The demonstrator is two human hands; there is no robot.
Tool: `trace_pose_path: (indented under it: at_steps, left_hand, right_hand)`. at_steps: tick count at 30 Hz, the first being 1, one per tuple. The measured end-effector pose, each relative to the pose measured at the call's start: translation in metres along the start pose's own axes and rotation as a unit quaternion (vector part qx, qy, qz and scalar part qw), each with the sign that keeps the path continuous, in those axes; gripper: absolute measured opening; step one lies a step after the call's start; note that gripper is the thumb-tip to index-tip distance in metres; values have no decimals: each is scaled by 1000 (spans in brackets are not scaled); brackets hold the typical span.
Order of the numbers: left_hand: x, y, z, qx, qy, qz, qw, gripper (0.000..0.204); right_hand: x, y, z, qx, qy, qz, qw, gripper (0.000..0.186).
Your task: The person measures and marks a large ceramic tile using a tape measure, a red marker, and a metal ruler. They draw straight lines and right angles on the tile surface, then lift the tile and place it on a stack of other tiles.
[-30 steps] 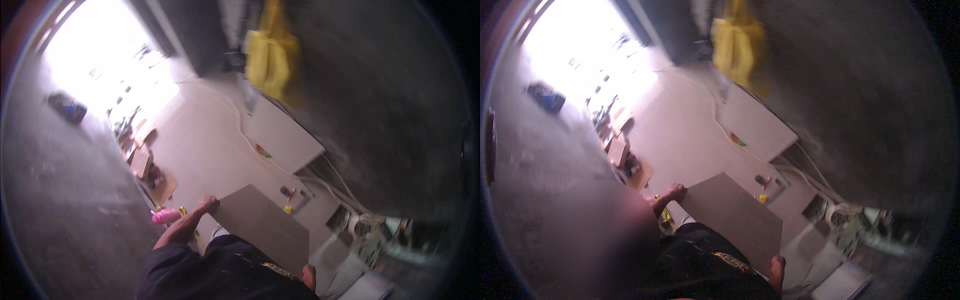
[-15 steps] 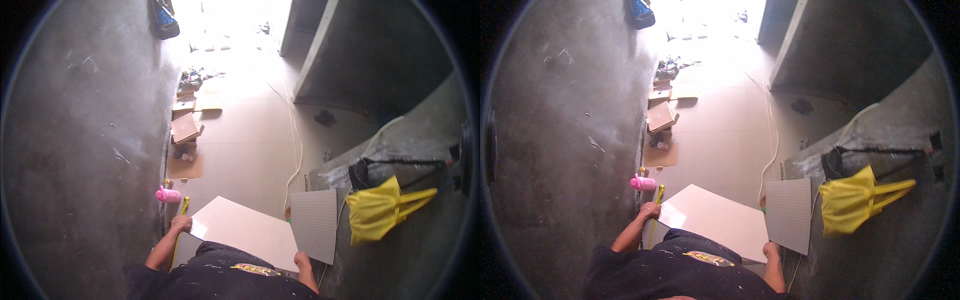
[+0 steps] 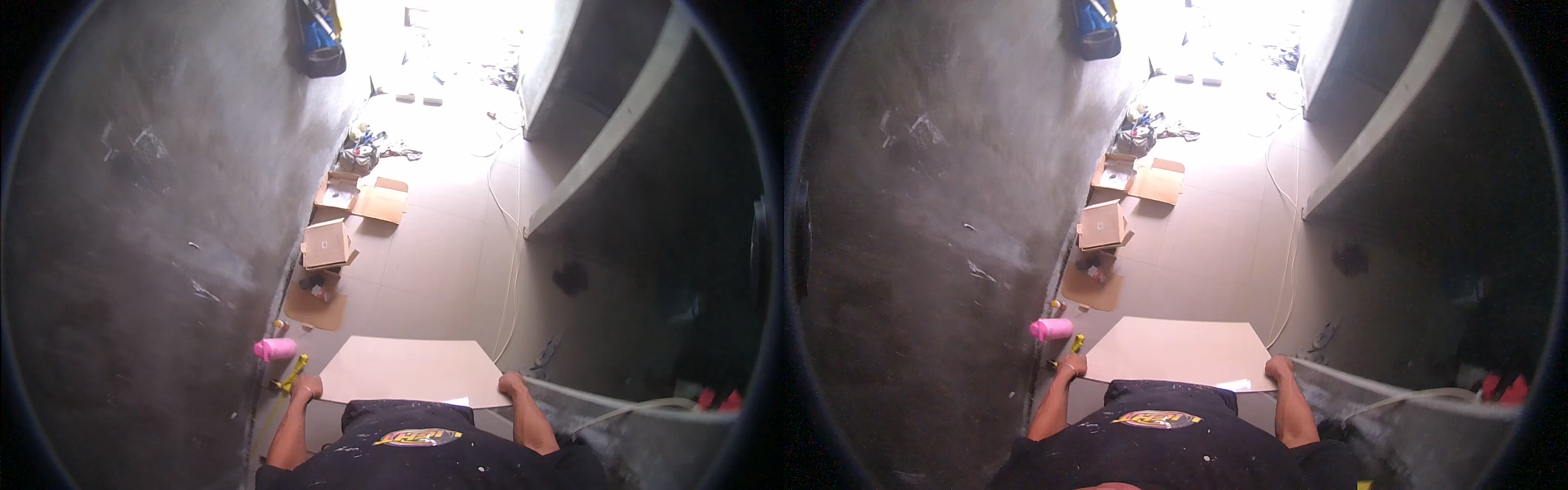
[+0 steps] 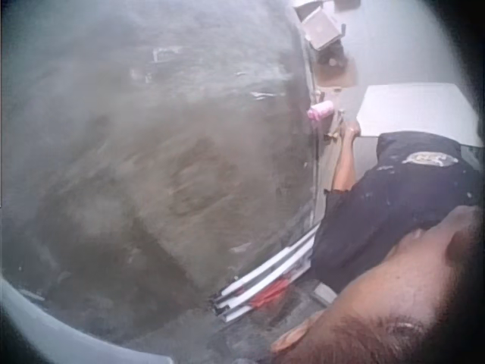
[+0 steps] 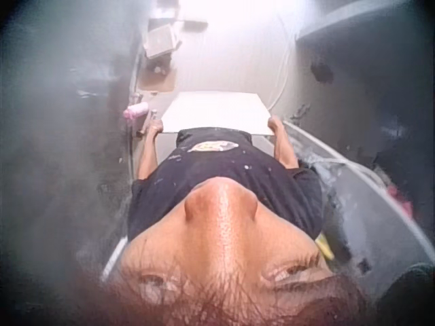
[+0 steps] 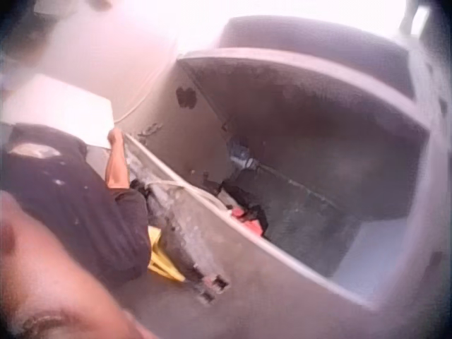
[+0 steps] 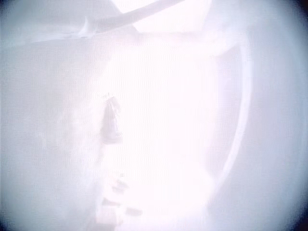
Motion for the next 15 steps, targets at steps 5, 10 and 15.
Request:
trace_pose_path:
  at_steps: [5,10,15]
  left_hand:
    - [84,-85,40,-43,15,0,999,40]
    - [153,-183,172,-36,36,-61,997,48]
    - [206,-292,328,-76,-16,-20,997,53]
  right_hand:
    - [85,-34,164,-34,-17,4,999,32]
    - [114,-54,308,-105,46,1,993,31]
    - [157,-74,387,14,-1,-78,997,32]
Point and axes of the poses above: each hand's wrist, its own x-axis towards the middle knuckle, its own z-axis out of the back of the hand, y = z × x, the point moved 2 cm from there along x, towards the middle knuckle, and after that the axes turned 7 degrees about -x, right-handed, at the moved point
